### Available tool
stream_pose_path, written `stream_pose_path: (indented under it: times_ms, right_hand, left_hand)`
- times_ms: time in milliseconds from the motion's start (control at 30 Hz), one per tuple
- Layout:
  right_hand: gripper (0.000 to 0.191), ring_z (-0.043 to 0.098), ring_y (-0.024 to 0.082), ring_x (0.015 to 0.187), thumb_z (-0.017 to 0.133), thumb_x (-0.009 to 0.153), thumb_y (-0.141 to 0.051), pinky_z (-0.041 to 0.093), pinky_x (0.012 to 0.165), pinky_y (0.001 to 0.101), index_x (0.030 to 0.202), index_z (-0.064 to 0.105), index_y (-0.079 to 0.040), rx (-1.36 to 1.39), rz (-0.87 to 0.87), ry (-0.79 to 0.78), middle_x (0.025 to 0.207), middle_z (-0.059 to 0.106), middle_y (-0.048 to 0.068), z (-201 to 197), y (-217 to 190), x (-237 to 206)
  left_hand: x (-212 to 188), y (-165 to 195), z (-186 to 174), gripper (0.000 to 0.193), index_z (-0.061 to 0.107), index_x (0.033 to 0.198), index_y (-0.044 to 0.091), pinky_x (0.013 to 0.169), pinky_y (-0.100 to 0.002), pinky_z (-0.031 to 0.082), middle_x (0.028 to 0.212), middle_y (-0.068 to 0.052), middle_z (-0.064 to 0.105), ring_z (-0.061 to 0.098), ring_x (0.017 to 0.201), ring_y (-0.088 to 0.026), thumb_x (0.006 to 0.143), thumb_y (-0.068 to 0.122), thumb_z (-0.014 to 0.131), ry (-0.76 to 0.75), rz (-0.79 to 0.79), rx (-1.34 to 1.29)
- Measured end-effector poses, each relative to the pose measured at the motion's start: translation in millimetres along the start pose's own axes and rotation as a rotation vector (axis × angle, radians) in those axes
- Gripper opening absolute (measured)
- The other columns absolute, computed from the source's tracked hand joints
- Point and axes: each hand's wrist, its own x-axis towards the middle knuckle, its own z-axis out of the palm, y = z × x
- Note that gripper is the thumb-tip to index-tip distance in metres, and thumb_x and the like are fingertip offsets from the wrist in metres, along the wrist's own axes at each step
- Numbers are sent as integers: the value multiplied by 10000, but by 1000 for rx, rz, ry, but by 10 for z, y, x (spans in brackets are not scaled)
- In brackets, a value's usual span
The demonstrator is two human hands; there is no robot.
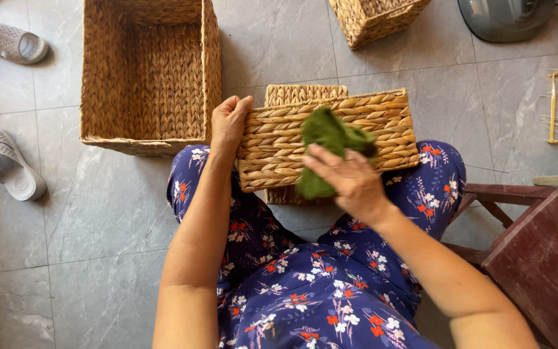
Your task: The person wipes the exterior and interior surfaces of a woven basket with a green cloth. They rotate the basket to clean all sides and then wipe the inside before setting it aside.
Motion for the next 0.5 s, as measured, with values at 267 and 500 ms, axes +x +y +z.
stream_pose_path:
  times_ms: [267,500]
  right_hand:
    - [848,565,327,1346,818,702,-25,389,1194,499,1488,539,-180,71,374,-80,1596,463,51,-468,670,-448]
    - [924,402,411,1458,844,615,-12,409,1161,435,1471,537,-179,149,456,-20,1648,291,229,-496,670,-334]
  left_hand:
    - [-32,80,32,364,554,665,131,520,-237,377,651,74,539,432,577,-35,960,273,713,42,-48,-6]
    - [-242,67,-50,286,660,1064,95,760,-259,554,983,-36,686,642,854,-83,986,370,667,99,-117,-153]
